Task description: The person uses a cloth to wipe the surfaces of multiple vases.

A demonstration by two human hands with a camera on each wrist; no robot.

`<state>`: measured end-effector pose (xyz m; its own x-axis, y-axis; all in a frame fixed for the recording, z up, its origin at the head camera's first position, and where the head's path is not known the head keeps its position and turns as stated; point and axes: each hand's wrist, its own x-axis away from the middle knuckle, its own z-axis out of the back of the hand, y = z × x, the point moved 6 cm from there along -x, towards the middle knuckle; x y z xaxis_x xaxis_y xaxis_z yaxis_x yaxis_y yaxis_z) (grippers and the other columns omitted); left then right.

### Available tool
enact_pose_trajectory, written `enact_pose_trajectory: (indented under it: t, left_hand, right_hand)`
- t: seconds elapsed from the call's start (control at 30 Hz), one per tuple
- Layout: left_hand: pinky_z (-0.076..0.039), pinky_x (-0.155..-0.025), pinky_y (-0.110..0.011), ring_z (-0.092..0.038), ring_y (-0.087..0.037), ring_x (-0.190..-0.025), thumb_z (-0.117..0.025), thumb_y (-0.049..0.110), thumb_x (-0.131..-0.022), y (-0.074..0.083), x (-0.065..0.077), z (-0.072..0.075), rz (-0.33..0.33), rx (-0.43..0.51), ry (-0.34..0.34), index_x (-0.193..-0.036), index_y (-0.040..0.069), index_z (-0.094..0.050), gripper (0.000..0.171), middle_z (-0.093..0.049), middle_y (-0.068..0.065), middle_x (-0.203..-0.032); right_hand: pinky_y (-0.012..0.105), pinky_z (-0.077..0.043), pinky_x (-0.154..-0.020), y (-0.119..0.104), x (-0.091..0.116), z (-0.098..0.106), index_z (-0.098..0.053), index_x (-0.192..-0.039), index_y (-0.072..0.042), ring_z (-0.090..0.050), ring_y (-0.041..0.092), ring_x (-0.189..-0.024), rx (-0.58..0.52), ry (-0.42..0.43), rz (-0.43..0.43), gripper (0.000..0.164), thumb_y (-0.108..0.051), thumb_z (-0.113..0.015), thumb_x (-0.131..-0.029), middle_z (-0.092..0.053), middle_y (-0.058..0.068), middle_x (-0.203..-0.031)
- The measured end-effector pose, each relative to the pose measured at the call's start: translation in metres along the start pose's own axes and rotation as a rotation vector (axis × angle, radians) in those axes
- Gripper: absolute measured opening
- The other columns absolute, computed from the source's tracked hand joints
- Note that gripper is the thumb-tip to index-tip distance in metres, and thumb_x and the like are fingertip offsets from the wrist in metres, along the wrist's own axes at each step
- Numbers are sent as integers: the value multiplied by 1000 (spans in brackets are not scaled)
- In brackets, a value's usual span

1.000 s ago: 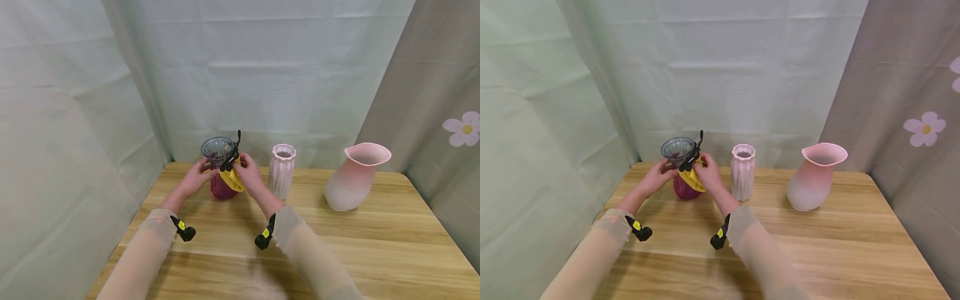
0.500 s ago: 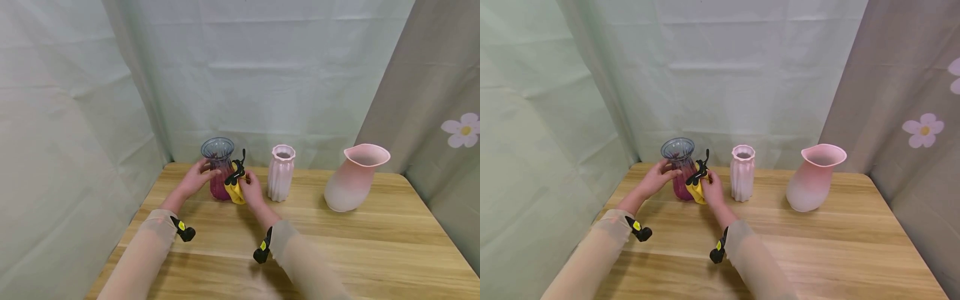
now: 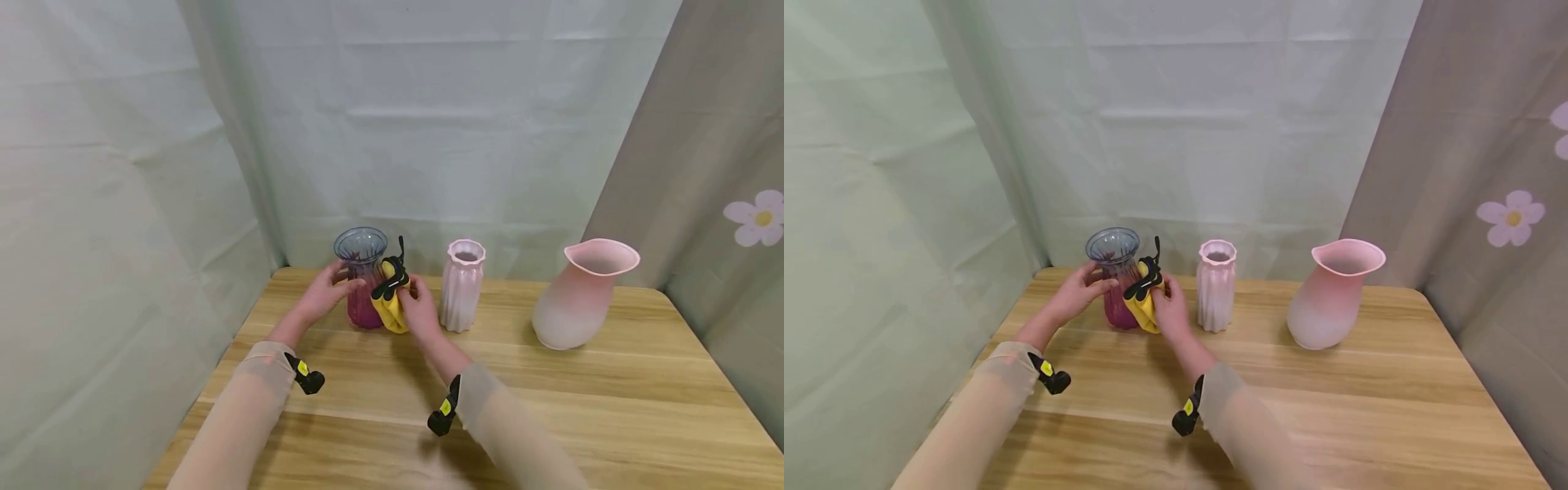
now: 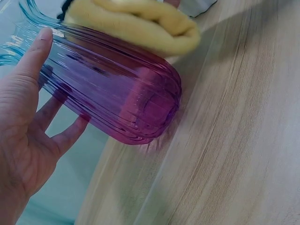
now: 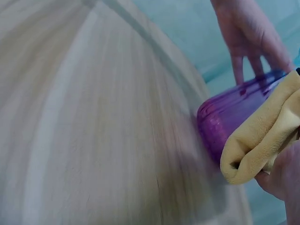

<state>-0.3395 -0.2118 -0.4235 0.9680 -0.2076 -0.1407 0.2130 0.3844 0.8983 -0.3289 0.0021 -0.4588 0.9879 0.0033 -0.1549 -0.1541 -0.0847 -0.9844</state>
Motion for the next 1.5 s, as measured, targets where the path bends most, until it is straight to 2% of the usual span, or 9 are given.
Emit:
enact_pose_trajectory:
  t: [0.23, 0.37, 0.53, 0.73, 0.97, 1.13, 1.27, 1.43, 1.5]
  left_hand:
    - [-46, -107, -54, -43, -36, -141, -75, 47, -93, -1, -4, -1, 4, -9, 4, -158, 22, -39, 78, -46, -12, -155]
    - [-46, -107, -55, -43, -36, -142, -74, 46, -94, -2, -5, -1, -2, -16, -2, -158, 24, -38, 77, -45, -11, -156]
    - [-45, -107, -57, -41, -37, -143, -73, 46, -95, -1, -6, 0, -9, -18, -6, -158, 27, -38, 75, -43, -10, -157]
    - [-43, -108, -59, -39, -38, -144, -72, 41, -97, 5, -7, 1, -15, -9, -26, -159, 26, -36, 73, -42, -12, -158]
    - [-43, -109, -58, -40, -37, -144, -72, 45, -96, -3, -11, 1, -11, -12, -23, -160, 26, -36, 76, -42, -11, -158]
    - [-43, -108, -58, -39, -37, -144, -71, 46, -96, -2, -12, 0, -20, -21, -29, -160, 27, -35, 76, -41, -12, -159]
    - [-41, -109, -59, -37, -38, -145, -72, 48, -95, -2, -8, 3, 5, -22, -22, -161, 25, -33, 79, -39, -13, -160]
    - [-36, -113, -60, -33, -40, -147, -71, 49, -95, -1, -4, 7, 31, -36, -8, -163, 19, -28, 86, -34, -17, -162]
    - [-32, -116, -59, -28, -40, -150, -71, 50, -95, -1, -2, 8, 42, -43, 11, -164, 19, -23, 90, -27, -17, -165]
  right_hand:
    - [39, -54, -93, -29, 23, 14, -66, -123, -6, -63, 26, -109, 97, -46, 73, 24, -9, -61, -100, -68, 13, -120]
    - [36, -53, -91, -37, 43, 25, -64, -125, -4, -61, 24, -107, 56, -92, 88, 24, -5, -59, -101, -66, 13, -118]
    - [29, -54, -83, -49, 71, 42, -61, -126, -1, -61, 19, -98, 1, -127, 58, 26, 0, -56, -100, -67, 11, -109]
    - [26, -55, -83, -60, 95, 71, -61, -127, 2, -62, 16, -96, -28, -85, 23, 29, 5, -56, -98, -67, 8, -107]
    - [28, -56, -85, -67, 118, 118, -55, -124, 5, -63, 14, -97, -56, -64, 42, 25, 6, -55, -99, -65, 3, -104]
    - [28, -58, -84, -68, 135, 165, -59, -120, -4, -65, 12, -96, -63, 4, 67, 20, 3, -56, -102, -67, 0, -105]
    - [26, -57, -85, -66, 146, 194, -59, -122, -8, -66, 10, -98, -60, 52, 58, 19, -1, -55, -105, -67, -2, -108]
    - [25, -57, -86, -62, 152, 211, -56, -123, 0, -67, 10, -99, -51, 88, 54, 18, -2, -54, -105, -67, -1, -110]
    - [25, -57, -86, -60, 153, 213, -55, -123, 1, -67, 10, -100, -55, 101, 56, 18, -3, -55, -105, -67, -1, -110]
